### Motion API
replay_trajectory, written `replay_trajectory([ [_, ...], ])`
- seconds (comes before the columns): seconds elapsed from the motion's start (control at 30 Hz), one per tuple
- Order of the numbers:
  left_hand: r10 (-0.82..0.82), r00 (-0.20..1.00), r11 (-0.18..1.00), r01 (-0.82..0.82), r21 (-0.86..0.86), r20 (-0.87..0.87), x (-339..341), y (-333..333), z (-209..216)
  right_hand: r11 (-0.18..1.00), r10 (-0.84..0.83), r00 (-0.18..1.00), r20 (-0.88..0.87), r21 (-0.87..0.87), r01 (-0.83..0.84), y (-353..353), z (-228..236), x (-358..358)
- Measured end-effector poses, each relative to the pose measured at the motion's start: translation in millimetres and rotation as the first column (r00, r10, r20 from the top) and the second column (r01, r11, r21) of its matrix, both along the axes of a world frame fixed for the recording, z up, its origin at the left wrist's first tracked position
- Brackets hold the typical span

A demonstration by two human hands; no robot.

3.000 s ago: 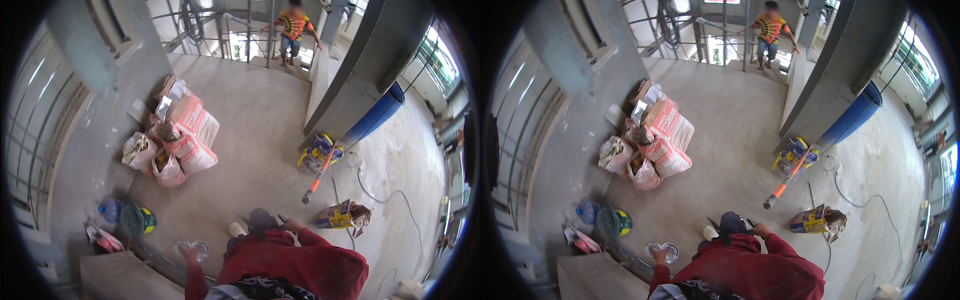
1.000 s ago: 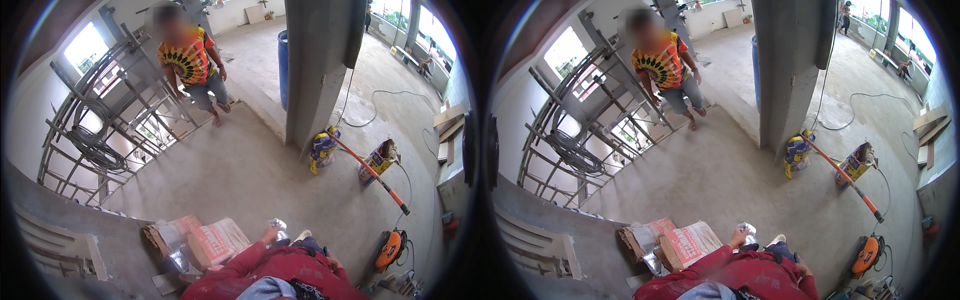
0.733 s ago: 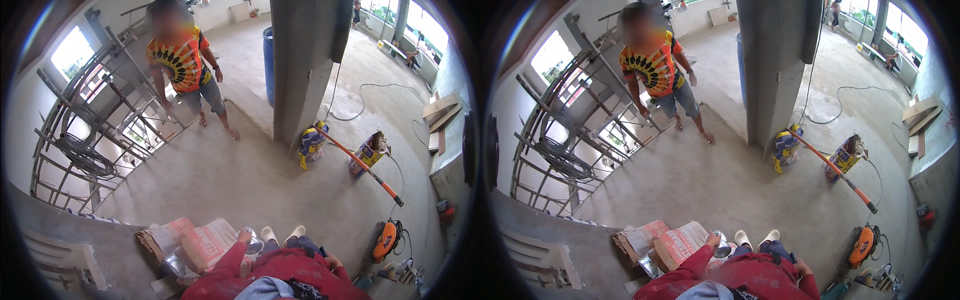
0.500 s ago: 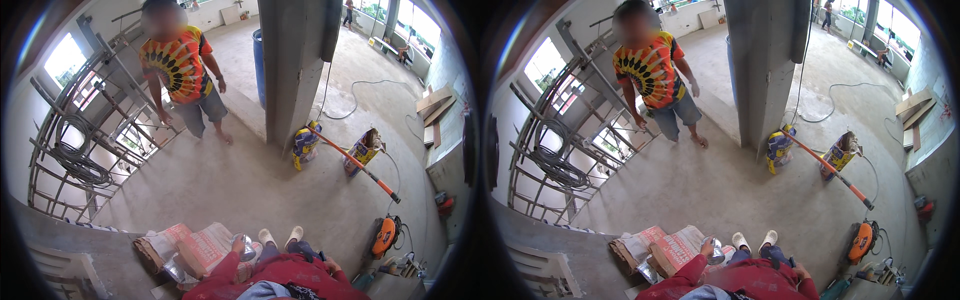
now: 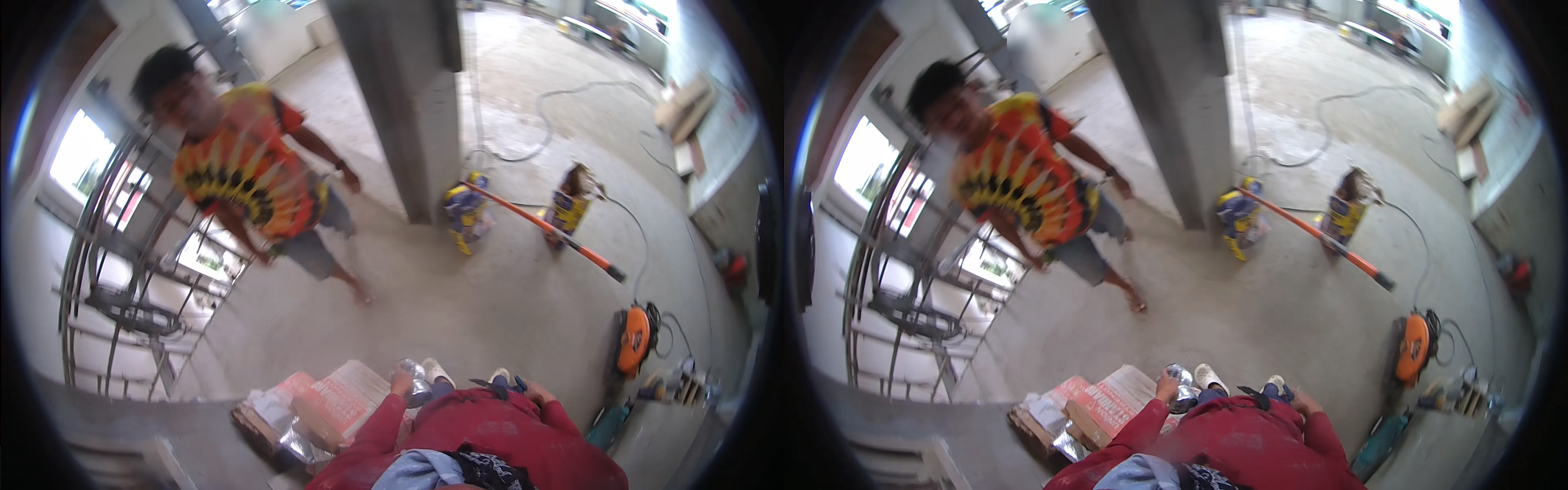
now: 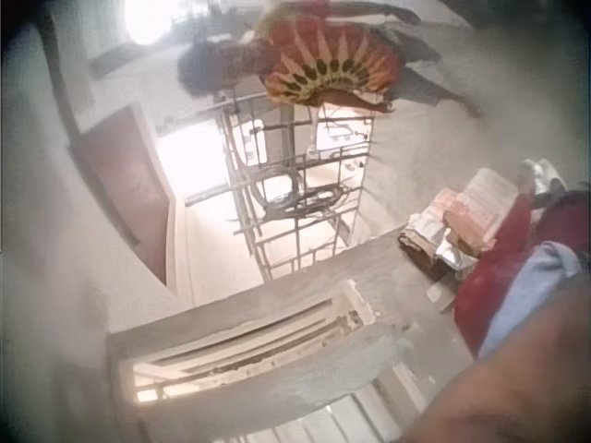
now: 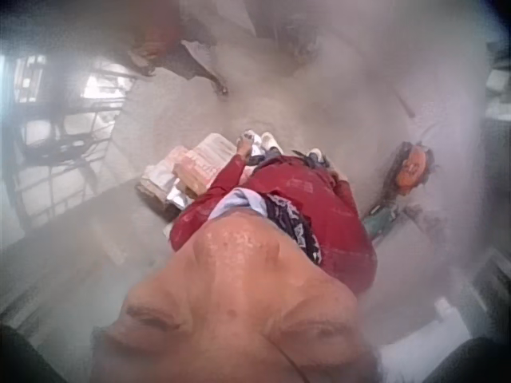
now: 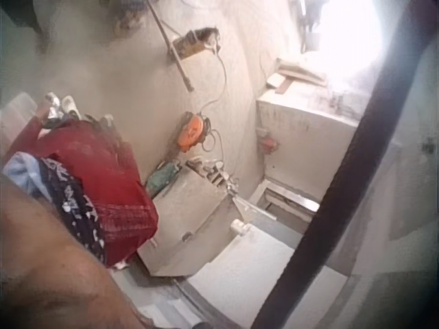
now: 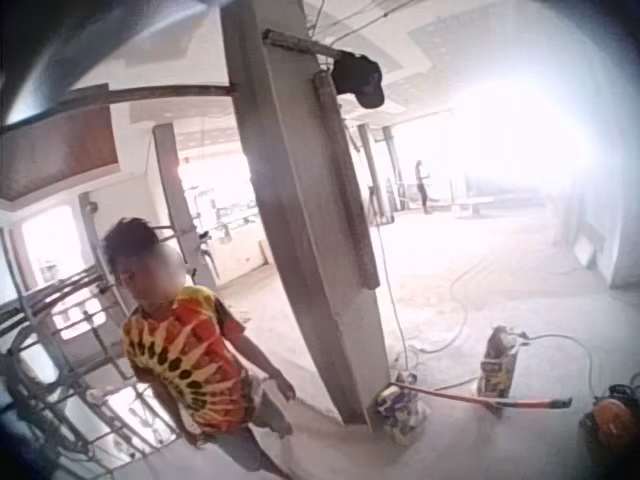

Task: The person opens a cardboard box, places bubble wrap and a small item inside, then closes and tapes the box. They move the sealed box aside and later walk through the room carrying a water bottle and phone.

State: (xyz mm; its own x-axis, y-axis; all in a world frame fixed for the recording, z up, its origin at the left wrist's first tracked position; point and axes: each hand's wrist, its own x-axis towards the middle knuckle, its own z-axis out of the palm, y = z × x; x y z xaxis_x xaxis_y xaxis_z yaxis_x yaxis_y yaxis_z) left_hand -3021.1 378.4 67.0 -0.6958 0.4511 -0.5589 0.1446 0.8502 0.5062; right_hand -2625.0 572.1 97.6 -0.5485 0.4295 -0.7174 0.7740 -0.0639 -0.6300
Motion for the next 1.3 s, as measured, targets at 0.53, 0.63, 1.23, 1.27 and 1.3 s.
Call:
replay_trajectory([
  [0.53,-0.812,0.529,0.485,0.847,0.218,-0.246,96.6,187.5,14.3,0.723,-0.689,0.699,0.192,0.127,0.679,-59.8,-63.1,164.7],
  [0.63,-0.882,0.468,0.418,0.829,0.372,-0.052,68.5,260.5,-26.5,0.574,-0.817,0.557,0.152,0.109,0.812,-43.9,-4.2,164.5],
  [1.23,-0.72,-0.686,-0.691,0.722,-0.02,0.107,335.3,363.5,9.3,-0.486,-0.864,-0.497,0.086,-0.404,0.775,-277.5,69.0,77.9],
  [1.27,-0.661,-0.74,-0.75,0.654,-0.097,0.124,354.5,351.8,3.9,-0.501,-0.852,-0.511,0.113,-0.46,0.733,-293.9,50.2,83.1],
  [1.3,-0.631,-0.772,-0.774,0.633,0.01,0.071,369.9,331.9,13.5,-0.504,-0.847,-0.513,0.14,-0.52,0.69,-306.3,38.2,90.9],
])
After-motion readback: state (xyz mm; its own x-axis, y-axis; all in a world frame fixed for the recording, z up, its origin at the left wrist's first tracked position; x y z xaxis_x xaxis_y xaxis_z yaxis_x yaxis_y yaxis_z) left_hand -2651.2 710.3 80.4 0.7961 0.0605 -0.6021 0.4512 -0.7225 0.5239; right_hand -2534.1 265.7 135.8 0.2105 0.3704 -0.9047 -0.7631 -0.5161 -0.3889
